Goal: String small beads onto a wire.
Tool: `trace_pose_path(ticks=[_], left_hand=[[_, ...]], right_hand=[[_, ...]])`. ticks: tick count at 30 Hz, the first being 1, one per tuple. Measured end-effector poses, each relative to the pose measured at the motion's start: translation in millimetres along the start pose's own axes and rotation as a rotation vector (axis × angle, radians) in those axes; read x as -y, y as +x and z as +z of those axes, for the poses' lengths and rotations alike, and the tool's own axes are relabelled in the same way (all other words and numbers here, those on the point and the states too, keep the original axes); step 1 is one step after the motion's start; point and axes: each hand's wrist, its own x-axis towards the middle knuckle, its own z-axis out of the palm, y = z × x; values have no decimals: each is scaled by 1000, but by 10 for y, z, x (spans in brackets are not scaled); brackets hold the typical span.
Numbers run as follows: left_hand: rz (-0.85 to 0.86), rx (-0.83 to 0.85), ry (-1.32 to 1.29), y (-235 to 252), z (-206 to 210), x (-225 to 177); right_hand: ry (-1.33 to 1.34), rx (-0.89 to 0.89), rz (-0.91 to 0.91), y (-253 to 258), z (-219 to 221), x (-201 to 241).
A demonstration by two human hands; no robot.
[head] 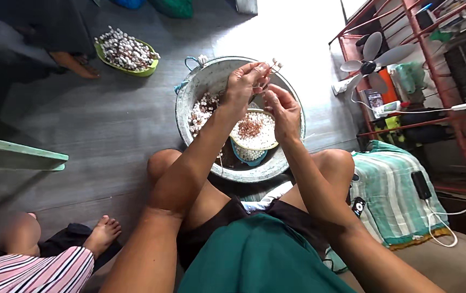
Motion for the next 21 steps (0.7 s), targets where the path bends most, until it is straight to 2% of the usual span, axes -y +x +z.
trace_pose_path(ticks=[5,8,11,16,21], left_hand=[[-64,-27,-134,25,-31,-117],[-100,-4,-166,16,-13,-131],[-124,-2,-169,1,9,-120],[-135,2,-171,-4,23,-84],[-102,29,-161,3,0,-100]], right_hand=[[-327,133,212,-700,-307,-710],[-346,157,309,-1072,-294,-1071],[-324,175,364,-1336,-250,-1170],[-340,203,343,-1397,-244,-1097],[-771,542,115,-1088,-329,-1261]])
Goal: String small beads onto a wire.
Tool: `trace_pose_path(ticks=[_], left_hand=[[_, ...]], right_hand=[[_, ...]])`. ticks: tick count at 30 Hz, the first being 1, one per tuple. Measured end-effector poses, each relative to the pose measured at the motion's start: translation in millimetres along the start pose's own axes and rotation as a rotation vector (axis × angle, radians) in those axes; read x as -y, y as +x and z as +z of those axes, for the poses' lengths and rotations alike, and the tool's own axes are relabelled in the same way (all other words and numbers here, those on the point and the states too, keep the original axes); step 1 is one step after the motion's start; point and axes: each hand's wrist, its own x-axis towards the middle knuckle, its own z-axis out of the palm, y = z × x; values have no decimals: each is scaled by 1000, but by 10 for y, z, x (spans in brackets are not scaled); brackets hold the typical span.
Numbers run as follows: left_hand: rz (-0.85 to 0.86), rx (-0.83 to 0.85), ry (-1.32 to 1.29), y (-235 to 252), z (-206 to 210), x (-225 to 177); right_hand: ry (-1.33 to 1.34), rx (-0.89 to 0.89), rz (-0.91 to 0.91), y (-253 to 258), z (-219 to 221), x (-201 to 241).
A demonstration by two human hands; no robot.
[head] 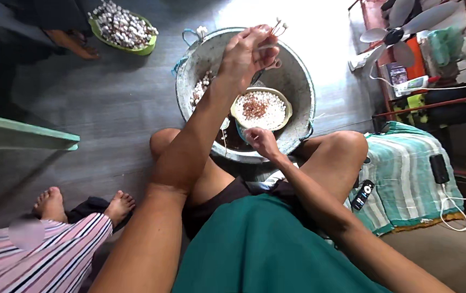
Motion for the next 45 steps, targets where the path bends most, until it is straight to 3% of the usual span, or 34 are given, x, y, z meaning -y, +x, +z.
trace_pose_path(ticks=[6,9,12,16,20,22,24,27,31,34,41,45], left_hand=[[76,24,-34,36,-62,-147],[91,13,-20,60,-105,-177],[105,2,-2,74,-118,-223],[131,11,18,110,-128,-257],[178,34,44,119,-132,-257],[187,37,47,124,-137,-251],[187,45,58,119,-134,-242],[192,45,116,111,-149,-242],[223,55,258,104,-193,-234],[258,63,379,106,-205,-215],[303,90,511,156,-245,-95],[301,89,602,196,-265,-16]], right_hand=[[-337,282,-107,526,389,14],[-409,290,-275,602,712,-138],[-415,407,-285,704,767,-39],[-339,162,-331,697,680,9],[-137,-31,-172,709,484,31],[-23,-38,-108,699,446,2],[147,-1,-2,674,419,-33],[481,-127,152,633,334,-82],[916,-362,322,422,-114,-64],[1054,-403,334,133,-618,-47],[1116,-386,-11,72,-1865,224],[1071,-450,-154,546,-2239,421]])
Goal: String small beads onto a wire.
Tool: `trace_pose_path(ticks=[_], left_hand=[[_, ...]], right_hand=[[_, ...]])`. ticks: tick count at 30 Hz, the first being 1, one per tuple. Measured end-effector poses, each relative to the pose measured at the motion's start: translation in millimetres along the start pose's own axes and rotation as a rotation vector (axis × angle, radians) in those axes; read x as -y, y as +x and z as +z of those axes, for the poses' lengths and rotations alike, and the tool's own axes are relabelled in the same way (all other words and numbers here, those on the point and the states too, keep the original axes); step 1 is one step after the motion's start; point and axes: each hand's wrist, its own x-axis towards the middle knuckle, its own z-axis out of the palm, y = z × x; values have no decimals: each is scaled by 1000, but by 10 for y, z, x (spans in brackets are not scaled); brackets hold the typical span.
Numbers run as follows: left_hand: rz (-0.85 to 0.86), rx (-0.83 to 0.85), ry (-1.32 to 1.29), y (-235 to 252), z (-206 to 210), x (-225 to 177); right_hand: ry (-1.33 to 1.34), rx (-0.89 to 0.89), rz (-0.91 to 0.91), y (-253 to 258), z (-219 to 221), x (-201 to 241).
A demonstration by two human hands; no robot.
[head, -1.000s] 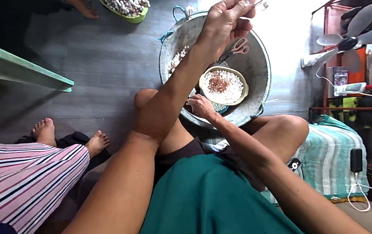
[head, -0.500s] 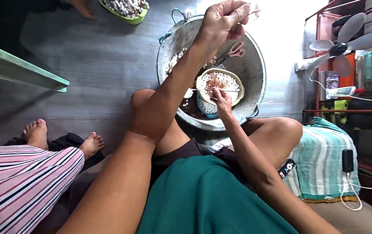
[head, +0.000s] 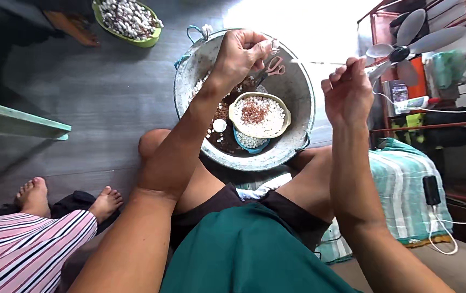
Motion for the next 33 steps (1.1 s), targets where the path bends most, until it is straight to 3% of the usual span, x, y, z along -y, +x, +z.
trace_pose_path(ticks=[7,33], left_hand=[[-82,-11,67,101,71,128],[-105,-45,45,176,189,131]], right_hand=[[45,5,-69,467,39,-229],[7,-75,-94,492,-115,-333]])
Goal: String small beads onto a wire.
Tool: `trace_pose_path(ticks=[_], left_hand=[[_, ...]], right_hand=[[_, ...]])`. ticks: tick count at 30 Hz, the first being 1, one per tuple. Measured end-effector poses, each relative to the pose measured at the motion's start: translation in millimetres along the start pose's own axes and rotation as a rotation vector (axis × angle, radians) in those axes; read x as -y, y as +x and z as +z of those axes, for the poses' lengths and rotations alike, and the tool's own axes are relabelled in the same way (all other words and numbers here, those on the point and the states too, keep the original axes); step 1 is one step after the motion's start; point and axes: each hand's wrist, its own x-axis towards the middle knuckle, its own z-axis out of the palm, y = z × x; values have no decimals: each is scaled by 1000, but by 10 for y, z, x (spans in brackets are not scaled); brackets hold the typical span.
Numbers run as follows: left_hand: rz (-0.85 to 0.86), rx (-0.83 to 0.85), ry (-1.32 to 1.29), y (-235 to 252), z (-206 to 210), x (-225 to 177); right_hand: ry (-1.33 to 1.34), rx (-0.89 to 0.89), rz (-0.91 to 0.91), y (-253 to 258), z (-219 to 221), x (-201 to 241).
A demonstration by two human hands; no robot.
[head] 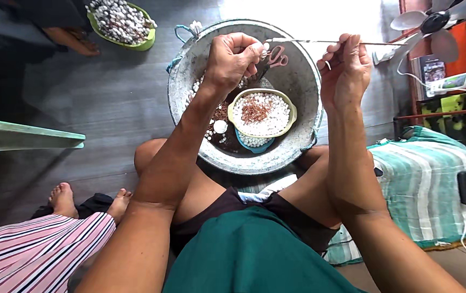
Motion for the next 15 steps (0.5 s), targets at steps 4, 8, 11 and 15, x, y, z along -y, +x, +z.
trace_pose_path(ticks=[4,8,11,15], left_hand=[[9,7,11,13,-1,16],[6,1,16,7,-5,28],[8,-1,25,10,-7,26],[-1,9,43,8,26,21]], right_hand=[[11,10,40,-16,55,-2],[66,9,36,5,8,26],[39,24,21,-8,8,1],[2,22,11,-19,47,-22]])
